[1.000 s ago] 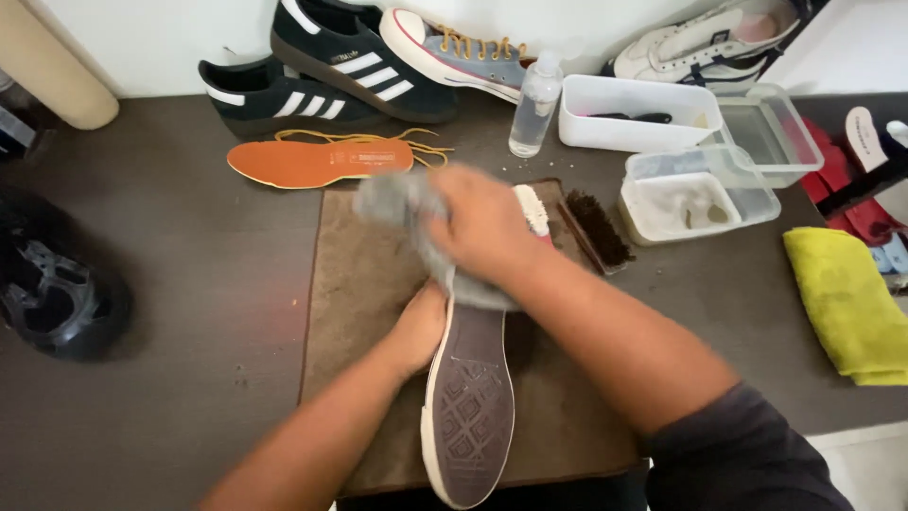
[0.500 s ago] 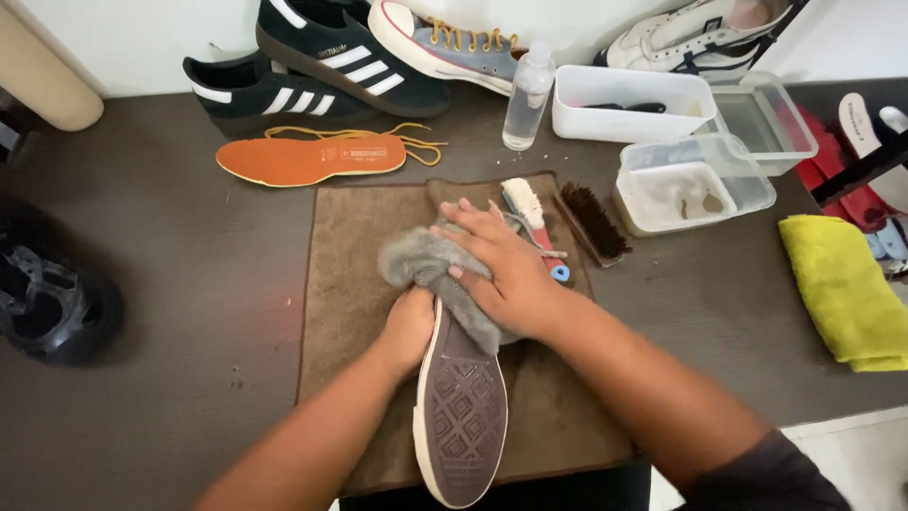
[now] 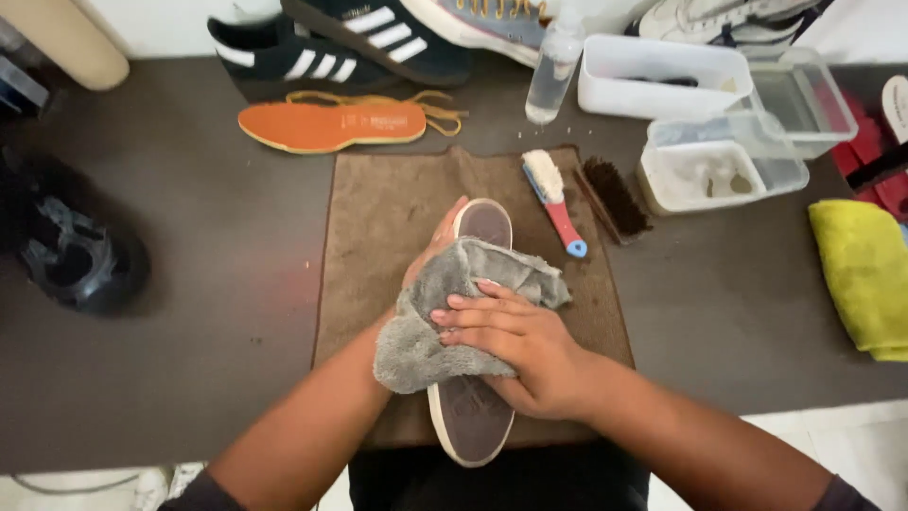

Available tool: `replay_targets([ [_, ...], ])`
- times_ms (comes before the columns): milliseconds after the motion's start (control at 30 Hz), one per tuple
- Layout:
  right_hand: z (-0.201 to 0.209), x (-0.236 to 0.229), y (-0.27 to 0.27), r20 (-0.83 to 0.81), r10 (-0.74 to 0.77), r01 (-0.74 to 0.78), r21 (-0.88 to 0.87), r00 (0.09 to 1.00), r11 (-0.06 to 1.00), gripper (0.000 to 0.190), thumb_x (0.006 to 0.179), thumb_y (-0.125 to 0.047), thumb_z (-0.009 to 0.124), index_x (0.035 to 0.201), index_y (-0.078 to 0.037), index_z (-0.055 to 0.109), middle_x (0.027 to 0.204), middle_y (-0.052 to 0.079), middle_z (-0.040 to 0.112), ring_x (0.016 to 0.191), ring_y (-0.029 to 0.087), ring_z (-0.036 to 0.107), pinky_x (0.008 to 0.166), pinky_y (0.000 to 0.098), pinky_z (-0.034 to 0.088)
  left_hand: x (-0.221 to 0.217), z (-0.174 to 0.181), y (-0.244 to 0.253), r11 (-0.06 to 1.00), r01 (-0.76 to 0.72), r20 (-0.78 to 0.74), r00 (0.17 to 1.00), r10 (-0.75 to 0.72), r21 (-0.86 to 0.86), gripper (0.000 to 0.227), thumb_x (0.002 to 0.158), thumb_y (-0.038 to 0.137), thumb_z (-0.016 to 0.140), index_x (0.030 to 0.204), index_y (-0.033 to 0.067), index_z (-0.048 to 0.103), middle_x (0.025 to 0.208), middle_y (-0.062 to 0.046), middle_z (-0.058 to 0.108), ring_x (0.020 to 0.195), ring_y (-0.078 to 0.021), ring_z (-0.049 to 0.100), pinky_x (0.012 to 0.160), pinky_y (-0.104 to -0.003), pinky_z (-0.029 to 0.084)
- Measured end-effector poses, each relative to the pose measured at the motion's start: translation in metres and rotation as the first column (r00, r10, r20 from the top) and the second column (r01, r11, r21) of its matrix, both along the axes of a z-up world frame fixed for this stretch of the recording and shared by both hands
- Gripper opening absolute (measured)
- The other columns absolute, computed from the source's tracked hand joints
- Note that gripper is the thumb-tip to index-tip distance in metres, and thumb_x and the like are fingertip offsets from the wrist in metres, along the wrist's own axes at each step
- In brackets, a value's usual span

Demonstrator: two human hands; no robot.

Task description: The person cleans the sole of a sneaker by wiping it with a cloth, scrubbing it with a brush, and wiping it again. They then scrub the white rubber toe cap of the sneaker with the brush.

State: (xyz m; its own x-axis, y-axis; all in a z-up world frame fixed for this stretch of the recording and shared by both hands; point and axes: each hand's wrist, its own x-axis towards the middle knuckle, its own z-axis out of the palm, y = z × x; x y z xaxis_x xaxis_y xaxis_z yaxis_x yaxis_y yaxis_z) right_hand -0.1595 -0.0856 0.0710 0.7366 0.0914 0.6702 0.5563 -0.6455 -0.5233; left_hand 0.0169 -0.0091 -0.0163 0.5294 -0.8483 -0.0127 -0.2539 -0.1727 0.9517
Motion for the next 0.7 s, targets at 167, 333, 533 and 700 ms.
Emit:
replay_targets([
  [167,0.018,-0.041,0.001,-0.161,0.228,-0.245,-0.097,0.96,0.965,0.041,0.108,-0.028,0.038,0.127,-0.003,0.065,0.135,0.012,0.069,0.132,0.031,0.064,0.12,0.0537,0.04,-0.013,0.046,-0.003,0.989,-0.126,-0.328,0.94,0.092,-0.083,0.072,0.092,0.037,0.053,0.16,0.0254,0.031,0.158,-0.002,0.039,0.117,-0.023,0.049,0.095,-0.04,0.043],
  [333,-0.006,-0.074,-0.023,-0.163,0.27,-0.255,0.107,0.949,0.961,0.03,0.103,-0.025,0.051,0.117,-0.003,0.067,0.119,0.013,0.074,0.105,0.031,0.076,0.105,0.0484,0.054,-0.025,0.072,0.0,0.96,-0.274,-0.78,0.612,0.129,-0.057,0.059,0.101,0.042,0.034,0.16,0.0378,0.032,0.137,-0.014,0.064,0.077,-0.0398,0.071,0.073,-0.051,0.061],
  [533,0.0,-0.044,-0.048,-0.107,-0.499,0.511,0.152,0.86,0.846,0.041,0.103,-0.022,0.057,0.137,0.0,0.06,0.137,0.017,0.066,0.124,0.027,0.067,0.109,0.0399,0.051,-0.005,0.025,-0.015,0.974,-0.132,-0.459,0.888,0.033,-0.185,0.06,0.103,0.046,0.026,0.158,0.0234,0.032,0.162,0.0,0.041,0.144,-0.0103,0.041,0.121,-0.028,0.027],
  [700,-0.015,-0.023,0.0,-0.131,-0.175,0.146,-0.209,0.976,0.967,0.062,0.088,-0.002,0.043,0.149,-0.007,0.051,0.156,0.013,0.052,0.151,0.037,0.045,0.125,0.0574,0.032,0.006,0.014,-0.018,0.999,-0.023,0.55,0.834,0.046,-0.048,0.047,0.09,0.037,0.059,0.134,0.0229,0.052,0.131,0.004,0.052,0.127,-0.019,0.055,0.104,-0.038,0.043],
])
